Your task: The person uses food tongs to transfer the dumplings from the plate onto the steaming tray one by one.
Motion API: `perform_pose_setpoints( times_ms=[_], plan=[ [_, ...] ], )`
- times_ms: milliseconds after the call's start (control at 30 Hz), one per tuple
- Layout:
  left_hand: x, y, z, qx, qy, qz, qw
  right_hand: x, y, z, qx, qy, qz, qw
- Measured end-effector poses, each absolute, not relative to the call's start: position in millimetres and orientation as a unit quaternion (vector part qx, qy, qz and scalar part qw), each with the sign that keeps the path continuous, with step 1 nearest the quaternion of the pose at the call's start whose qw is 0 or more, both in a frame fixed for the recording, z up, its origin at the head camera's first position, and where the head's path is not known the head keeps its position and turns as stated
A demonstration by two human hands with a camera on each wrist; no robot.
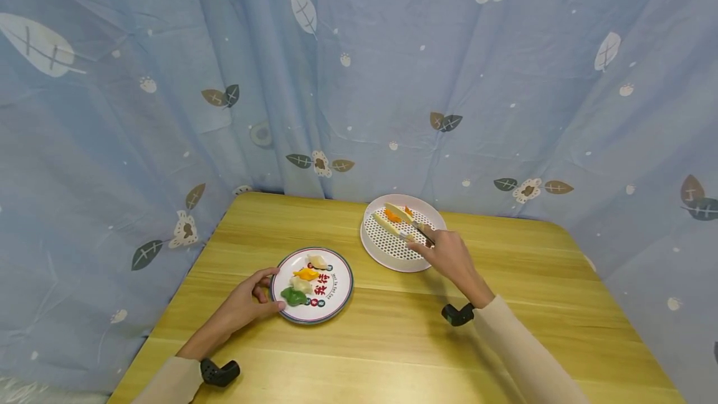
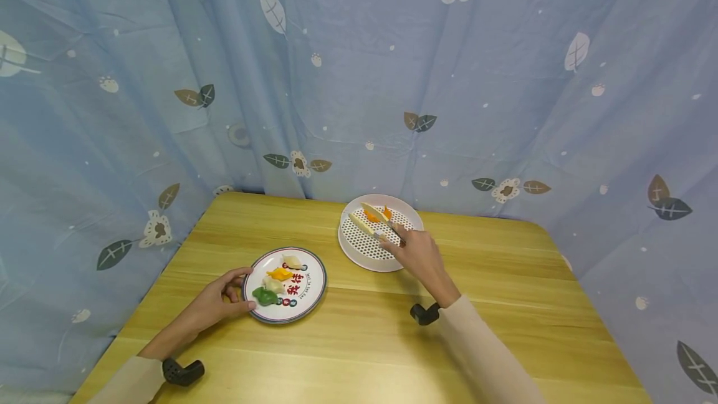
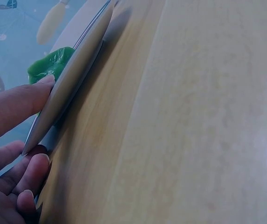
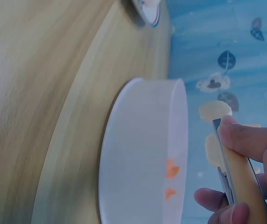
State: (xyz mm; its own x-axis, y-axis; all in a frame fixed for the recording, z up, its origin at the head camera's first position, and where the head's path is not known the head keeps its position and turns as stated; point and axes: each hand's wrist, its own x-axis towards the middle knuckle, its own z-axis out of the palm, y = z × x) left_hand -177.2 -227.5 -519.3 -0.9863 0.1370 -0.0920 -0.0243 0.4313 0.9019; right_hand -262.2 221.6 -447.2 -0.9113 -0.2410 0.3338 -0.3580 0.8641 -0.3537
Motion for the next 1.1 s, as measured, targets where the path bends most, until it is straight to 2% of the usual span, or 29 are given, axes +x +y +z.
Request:
perform_pose_setpoints(
  times_ms=[233, 867, 1100],
  plan=[
    [-175, -227, -518, 0.031, 0.843, 0.532, 0.079, -251, 209, -443, 0.189, -0.943, 0.225, 0.157],
    [-175, -228, -520, 0.027, 0.846, 0.527, 0.077, -223, 170, -456, 0.262, -0.928, 0.238, 0.115],
    [-178, -229, -522, 0.027, 0.844, 0.53, 0.079, -214, 159, -462, 0.303, -0.918, 0.223, 0.127]
  ],
)
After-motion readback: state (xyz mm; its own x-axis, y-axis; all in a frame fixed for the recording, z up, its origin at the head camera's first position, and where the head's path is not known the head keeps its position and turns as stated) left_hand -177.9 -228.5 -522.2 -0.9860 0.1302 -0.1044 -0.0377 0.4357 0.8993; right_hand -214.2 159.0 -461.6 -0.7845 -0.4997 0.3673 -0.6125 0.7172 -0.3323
